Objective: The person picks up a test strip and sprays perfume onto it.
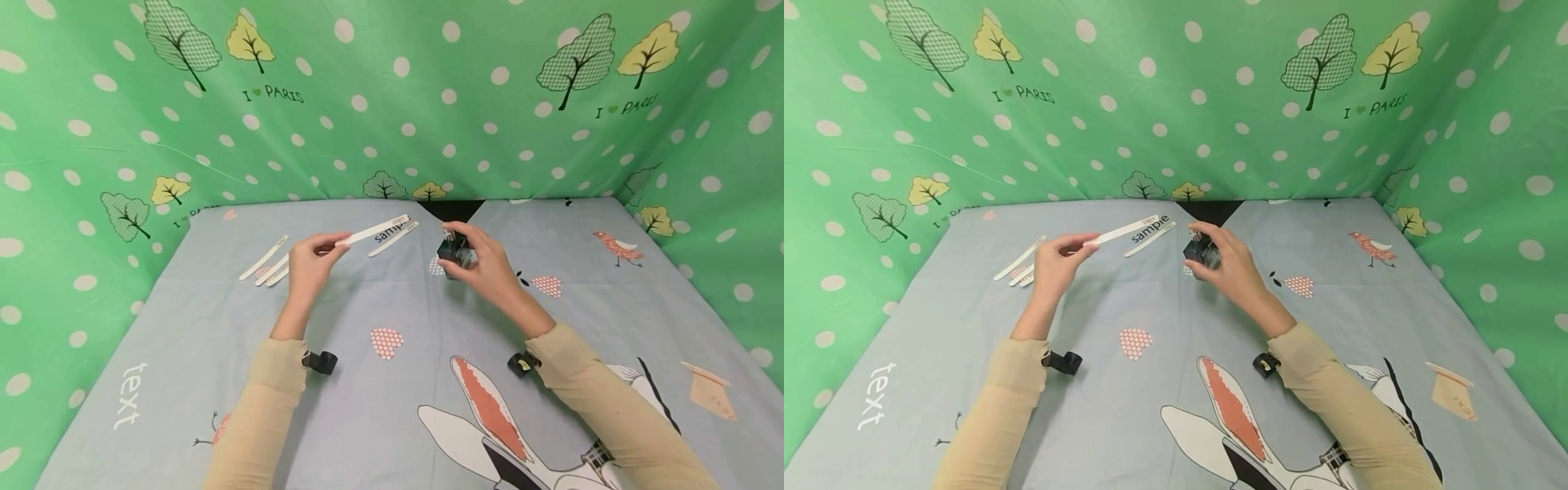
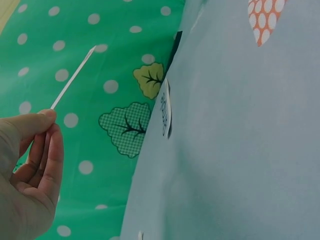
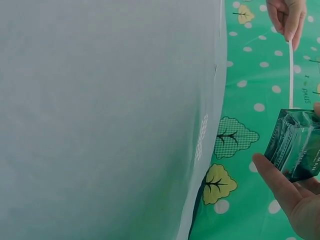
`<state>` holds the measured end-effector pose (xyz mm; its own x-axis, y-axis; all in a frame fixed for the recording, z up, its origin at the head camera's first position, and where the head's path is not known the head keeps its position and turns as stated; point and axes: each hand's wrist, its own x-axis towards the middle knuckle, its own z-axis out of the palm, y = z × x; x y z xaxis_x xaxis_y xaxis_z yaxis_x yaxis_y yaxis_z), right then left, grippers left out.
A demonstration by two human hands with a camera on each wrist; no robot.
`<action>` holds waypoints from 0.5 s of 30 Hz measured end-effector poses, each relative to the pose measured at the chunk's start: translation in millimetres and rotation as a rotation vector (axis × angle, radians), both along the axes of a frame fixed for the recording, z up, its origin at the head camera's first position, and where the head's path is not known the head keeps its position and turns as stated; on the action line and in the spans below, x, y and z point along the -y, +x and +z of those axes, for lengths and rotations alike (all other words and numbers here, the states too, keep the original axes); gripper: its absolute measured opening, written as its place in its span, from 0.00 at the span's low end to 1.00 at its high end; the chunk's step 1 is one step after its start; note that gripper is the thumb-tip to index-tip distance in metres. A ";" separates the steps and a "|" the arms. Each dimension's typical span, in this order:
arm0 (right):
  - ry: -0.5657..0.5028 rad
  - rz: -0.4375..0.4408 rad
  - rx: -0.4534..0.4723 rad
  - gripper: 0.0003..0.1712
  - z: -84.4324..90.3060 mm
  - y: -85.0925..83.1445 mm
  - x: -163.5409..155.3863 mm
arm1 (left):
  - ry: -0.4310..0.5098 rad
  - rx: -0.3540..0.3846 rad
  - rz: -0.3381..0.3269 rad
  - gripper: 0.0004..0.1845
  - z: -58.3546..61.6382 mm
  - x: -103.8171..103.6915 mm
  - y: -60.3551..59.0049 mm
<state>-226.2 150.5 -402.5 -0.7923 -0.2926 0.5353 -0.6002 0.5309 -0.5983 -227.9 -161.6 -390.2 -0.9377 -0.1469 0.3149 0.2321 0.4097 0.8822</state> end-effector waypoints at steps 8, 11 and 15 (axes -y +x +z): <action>-0.013 0.016 0.033 0.35 0.6 2.3 -0.4 | 0.015 0.009 0.001 0.12 0.1 4.8 -3.7; -0.015 0.021 0.035 0.35 0.5 2.5 -0.3 | 0.013 0.007 0.003 0.12 -0.1 6.1 -4.1; -0.016 0.021 0.030 0.35 0.3 2.7 -0.3 | 0.009 0.005 0.007 0.11 -0.3 6.6 -5.0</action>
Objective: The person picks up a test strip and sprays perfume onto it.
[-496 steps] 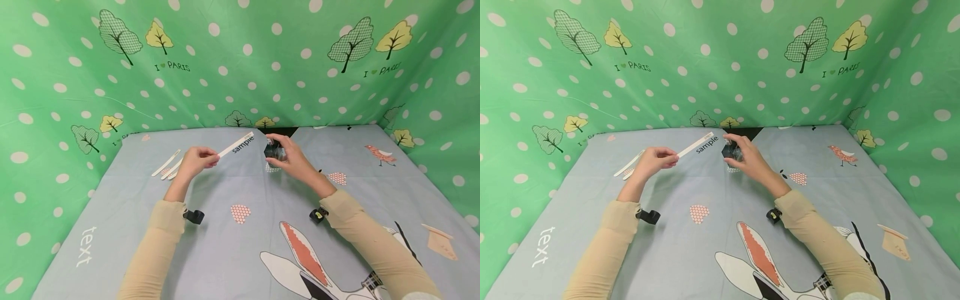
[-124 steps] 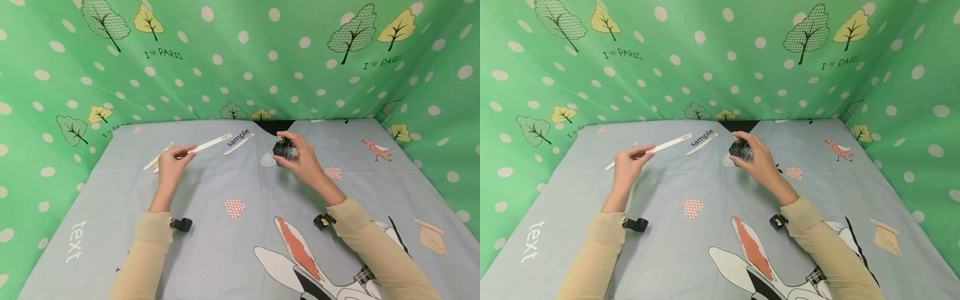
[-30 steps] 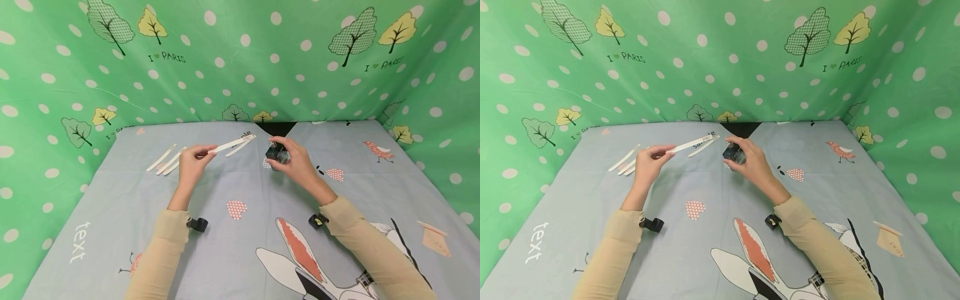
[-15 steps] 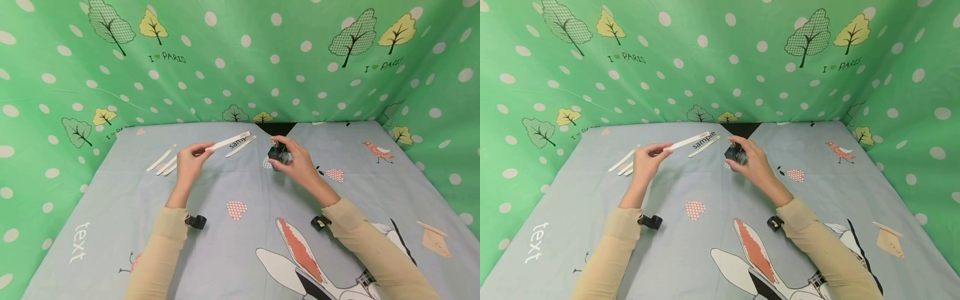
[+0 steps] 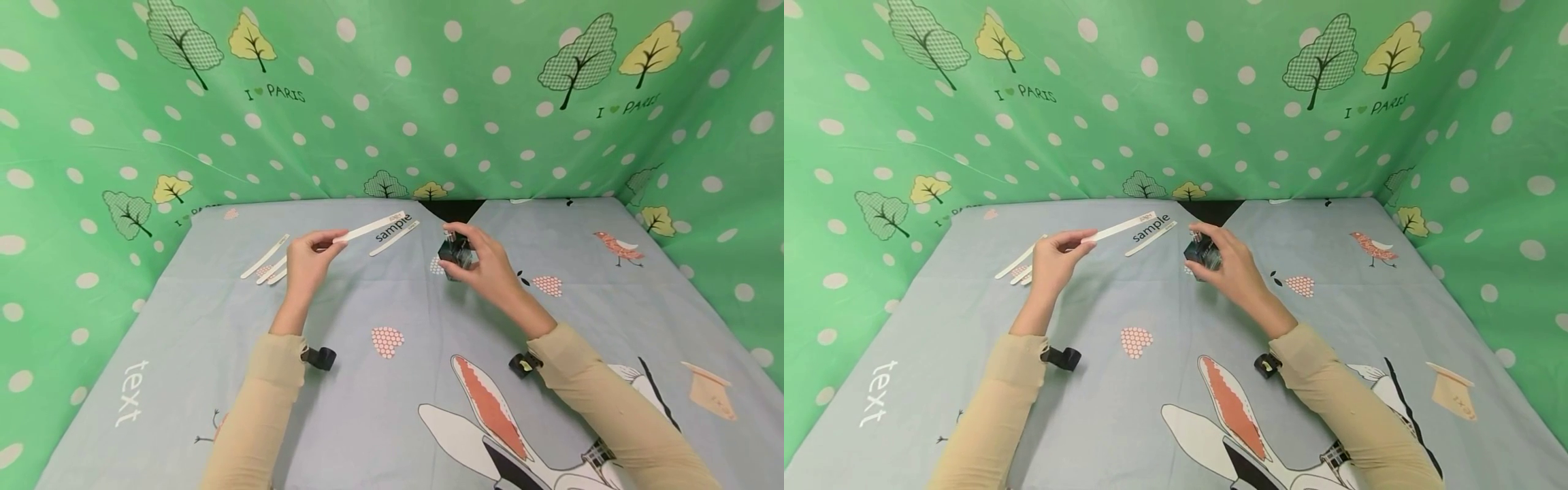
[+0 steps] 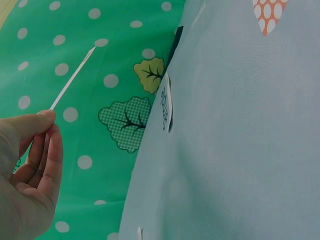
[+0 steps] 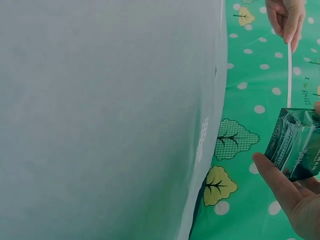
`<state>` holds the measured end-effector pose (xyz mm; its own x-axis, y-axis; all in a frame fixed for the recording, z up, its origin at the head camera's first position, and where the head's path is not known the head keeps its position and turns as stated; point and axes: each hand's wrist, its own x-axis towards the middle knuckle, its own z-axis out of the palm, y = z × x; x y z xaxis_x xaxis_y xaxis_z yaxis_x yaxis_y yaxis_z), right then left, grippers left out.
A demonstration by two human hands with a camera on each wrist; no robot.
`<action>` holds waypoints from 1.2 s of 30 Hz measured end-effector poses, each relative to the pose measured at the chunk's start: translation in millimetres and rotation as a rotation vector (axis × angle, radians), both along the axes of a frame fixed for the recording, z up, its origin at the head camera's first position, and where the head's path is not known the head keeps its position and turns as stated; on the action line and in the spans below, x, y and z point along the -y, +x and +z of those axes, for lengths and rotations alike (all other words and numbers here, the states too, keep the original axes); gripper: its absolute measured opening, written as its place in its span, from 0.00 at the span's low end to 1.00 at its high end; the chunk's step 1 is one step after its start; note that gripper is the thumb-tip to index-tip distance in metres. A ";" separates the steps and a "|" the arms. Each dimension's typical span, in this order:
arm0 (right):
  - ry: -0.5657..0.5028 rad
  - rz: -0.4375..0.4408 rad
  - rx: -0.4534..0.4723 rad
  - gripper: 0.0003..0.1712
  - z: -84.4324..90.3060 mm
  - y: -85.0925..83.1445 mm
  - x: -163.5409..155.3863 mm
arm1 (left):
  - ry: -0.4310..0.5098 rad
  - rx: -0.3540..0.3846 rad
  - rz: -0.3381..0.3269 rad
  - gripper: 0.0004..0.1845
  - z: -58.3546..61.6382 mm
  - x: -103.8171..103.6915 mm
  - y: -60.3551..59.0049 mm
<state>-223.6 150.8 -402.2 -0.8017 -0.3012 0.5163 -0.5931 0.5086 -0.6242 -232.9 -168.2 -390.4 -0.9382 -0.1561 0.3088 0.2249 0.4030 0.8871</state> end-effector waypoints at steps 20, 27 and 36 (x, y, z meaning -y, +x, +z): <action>-0.013 0.003 -0.024 0.36 -3.2 -1.1 -4.8 | -0.003 0.020 0.014 0.11 0.5 -4.7 -13.7; -0.009 -0.002 -0.037 0.36 -5.0 -0.9 -5.9 | -0.003 0.009 0.019 0.11 -0.4 -6.1 -17.6; -0.021 0.004 -0.038 0.36 -6.2 -0.2 -6.5 | 0.000 0.021 0.035 0.11 -2.3 -5.9 -20.8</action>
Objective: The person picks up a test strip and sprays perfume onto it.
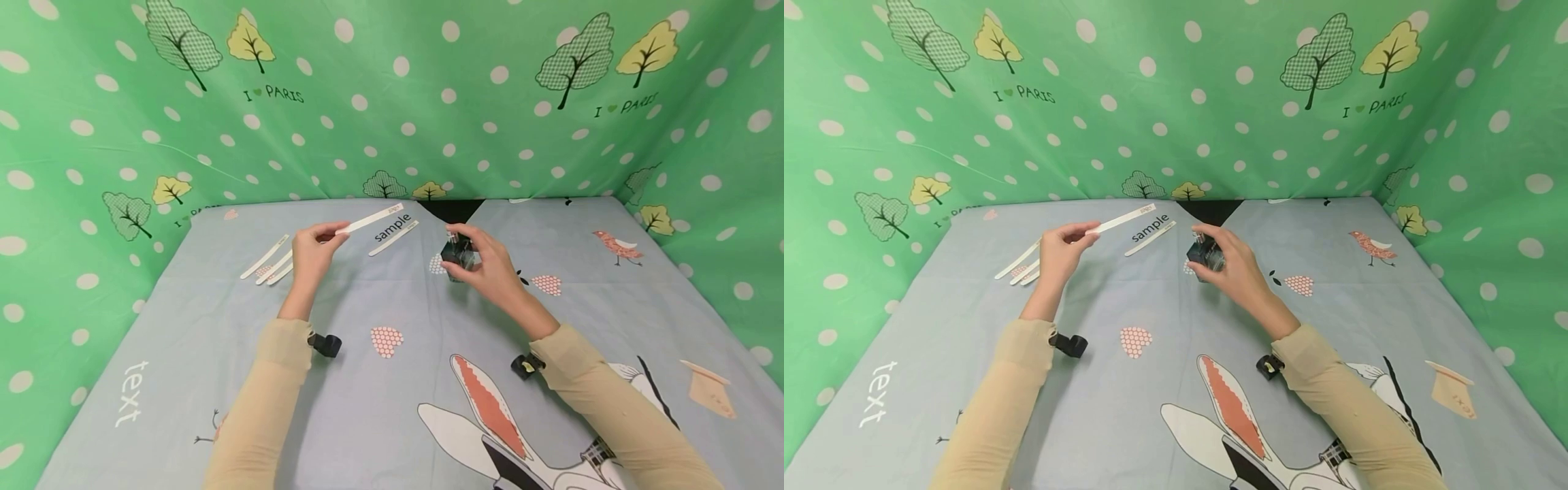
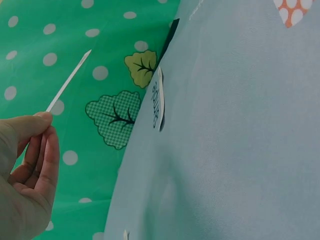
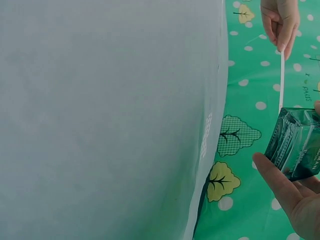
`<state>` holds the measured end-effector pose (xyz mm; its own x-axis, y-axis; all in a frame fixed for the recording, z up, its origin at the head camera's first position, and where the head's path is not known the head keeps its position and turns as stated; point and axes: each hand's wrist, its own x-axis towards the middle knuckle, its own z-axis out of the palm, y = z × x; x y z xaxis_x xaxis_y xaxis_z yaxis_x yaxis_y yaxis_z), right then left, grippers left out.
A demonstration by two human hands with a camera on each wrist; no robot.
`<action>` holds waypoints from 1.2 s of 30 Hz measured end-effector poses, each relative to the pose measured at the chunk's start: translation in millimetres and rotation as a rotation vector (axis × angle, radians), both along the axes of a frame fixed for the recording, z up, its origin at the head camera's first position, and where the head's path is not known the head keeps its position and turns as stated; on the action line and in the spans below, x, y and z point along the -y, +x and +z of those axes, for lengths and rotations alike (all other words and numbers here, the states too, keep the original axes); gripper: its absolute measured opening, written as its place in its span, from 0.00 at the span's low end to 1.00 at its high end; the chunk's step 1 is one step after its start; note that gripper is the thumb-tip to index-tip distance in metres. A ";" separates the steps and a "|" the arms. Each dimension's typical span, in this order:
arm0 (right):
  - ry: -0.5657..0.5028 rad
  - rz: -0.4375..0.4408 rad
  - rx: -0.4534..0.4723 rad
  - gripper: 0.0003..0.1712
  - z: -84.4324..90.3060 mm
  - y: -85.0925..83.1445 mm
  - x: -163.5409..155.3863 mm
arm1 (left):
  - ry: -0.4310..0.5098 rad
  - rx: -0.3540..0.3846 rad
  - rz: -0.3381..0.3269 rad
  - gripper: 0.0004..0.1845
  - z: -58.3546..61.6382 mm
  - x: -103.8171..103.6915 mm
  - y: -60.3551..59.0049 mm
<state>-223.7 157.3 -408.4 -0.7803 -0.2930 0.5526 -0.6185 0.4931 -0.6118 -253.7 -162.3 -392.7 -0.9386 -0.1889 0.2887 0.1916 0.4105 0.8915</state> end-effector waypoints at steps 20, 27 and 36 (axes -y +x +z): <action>-0.027 -0.007 0.022 0.36 0.9 0.4 -1.0 | -0.024 0.042 0.046 0.11 -10.0 1.8 -15.5; -0.028 -0.008 0.029 0.36 1.5 0.6 -1.9 | -0.033 0.056 0.054 0.11 -13.9 -0.3 -21.3; -0.023 -0.019 0.003 0.36 -0.1 -0.1 -2.6 | -0.025 0.081 0.056 0.11 -20.1 -3.1 -29.3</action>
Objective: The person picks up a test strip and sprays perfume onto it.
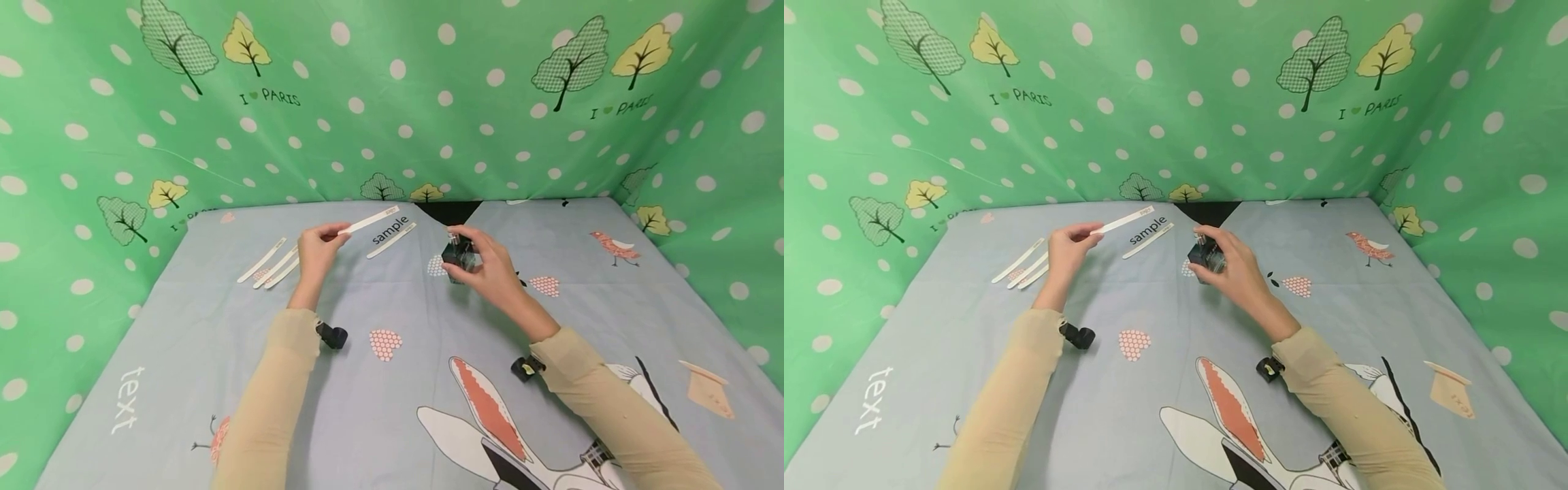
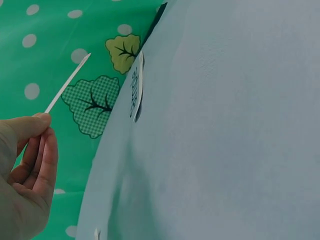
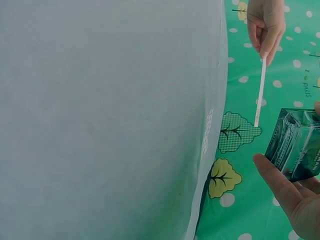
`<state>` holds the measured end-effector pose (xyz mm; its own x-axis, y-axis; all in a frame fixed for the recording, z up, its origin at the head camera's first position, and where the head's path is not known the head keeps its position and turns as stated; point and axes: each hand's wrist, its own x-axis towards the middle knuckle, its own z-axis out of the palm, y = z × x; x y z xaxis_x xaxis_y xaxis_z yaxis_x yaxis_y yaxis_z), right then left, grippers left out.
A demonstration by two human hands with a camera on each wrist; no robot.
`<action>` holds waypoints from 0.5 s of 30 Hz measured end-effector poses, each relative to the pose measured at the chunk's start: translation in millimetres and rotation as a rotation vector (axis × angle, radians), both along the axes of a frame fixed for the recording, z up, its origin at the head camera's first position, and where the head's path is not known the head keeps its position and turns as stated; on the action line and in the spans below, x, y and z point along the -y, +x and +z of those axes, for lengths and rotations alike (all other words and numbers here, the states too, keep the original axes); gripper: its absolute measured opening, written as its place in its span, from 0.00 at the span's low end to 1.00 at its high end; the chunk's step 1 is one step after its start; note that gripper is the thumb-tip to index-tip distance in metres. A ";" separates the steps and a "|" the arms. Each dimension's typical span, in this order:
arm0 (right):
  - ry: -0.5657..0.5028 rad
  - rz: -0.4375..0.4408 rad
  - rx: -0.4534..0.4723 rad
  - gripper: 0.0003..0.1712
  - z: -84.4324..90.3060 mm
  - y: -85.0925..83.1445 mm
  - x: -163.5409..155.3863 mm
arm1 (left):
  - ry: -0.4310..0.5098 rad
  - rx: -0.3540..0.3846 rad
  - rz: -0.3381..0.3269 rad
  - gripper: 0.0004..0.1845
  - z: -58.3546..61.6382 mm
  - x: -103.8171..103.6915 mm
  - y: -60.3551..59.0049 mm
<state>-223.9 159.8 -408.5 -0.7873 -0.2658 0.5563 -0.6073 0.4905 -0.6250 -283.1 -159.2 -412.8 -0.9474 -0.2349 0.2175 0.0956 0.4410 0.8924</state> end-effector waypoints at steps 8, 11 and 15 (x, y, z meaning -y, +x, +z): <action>0.000 -0.006 0.020 0.36 -2.0 -1.3 -1.2 | 0.012 0.046 0.002 0.11 -8.7 -5.0 -11.6; -0.003 -0.008 0.020 0.36 -1.9 -1.4 -1.6 | 0.004 0.068 0.007 0.11 -11.5 -7.6 -16.5; 0.001 -0.011 0.005 0.36 -1.3 -1.7 -1.3 | -0.001 0.098 0.008 0.12 -14.9 -10.1 -21.7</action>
<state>-225.6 161.2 -409.8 -0.7931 -0.2574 0.5520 -0.5984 0.4978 -0.6277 -304.8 -149.1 -427.7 -0.9621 -0.2426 0.1244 0.0044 0.4425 0.8968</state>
